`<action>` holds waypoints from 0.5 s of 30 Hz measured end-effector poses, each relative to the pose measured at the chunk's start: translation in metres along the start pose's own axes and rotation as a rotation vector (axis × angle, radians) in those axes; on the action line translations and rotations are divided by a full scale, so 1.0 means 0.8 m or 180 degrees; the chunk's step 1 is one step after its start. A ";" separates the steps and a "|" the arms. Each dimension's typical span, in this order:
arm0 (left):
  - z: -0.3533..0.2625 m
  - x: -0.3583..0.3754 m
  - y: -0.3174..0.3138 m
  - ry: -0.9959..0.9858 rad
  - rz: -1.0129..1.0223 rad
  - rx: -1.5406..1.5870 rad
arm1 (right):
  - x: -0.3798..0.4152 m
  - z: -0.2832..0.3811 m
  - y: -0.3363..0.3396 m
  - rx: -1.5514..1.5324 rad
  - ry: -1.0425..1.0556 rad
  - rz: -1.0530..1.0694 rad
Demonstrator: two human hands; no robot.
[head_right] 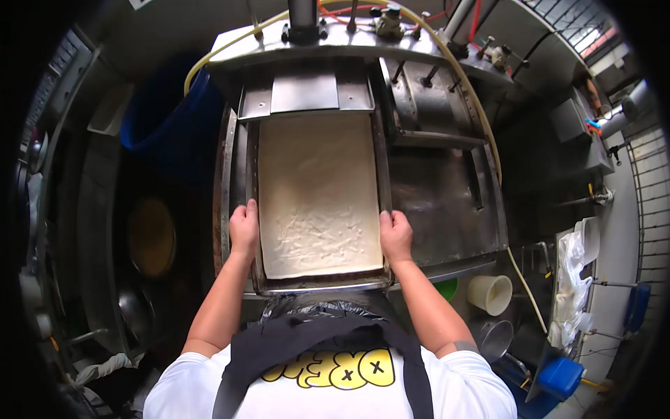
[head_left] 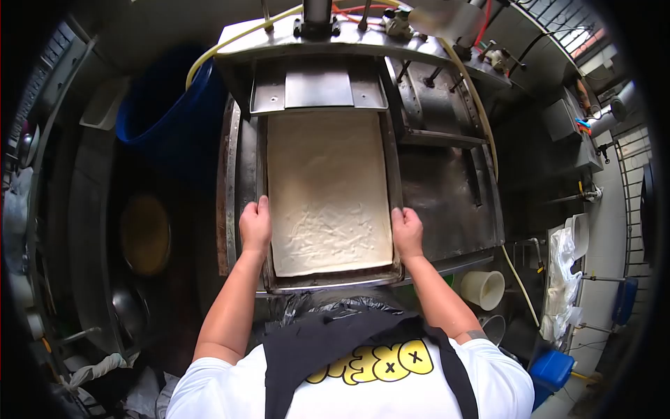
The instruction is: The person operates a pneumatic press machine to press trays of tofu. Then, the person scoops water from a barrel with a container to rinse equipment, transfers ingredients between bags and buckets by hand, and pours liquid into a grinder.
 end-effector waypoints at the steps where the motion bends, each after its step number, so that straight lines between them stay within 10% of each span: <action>1: -0.009 -0.003 0.002 -0.0141 0.0043 0.0161 | -0.014 0.003 -0.001 0.0057 0.0226 -0.0136; 9: -0.109 -0.248 0.022 -0.0151 0.0719 -0.1010 | -0.278 0.086 -0.009 0.0578 0.0170 0.0154; 13: -0.090 -0.410 0.009 -0.0504 0.1037 0.0847 | -0.388 0.126 -0.023 -0.1408 -0.0014 0.0650; 15: -0.076 -0.512 0.008 0.0407 0.1541 0.2049 | -0.444 0.138 -0.031 -0.1428 0.0266 0.0729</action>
Point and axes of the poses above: each hand's wrist, its own x-axis away from the middle knuckle, its own y-axis out of the back of the hand, z = x × y, the point moved 1 cm from there along -x, towards the middle knuckle, and after that the axes turned 15 degrees about z, right-handed, at the moved point
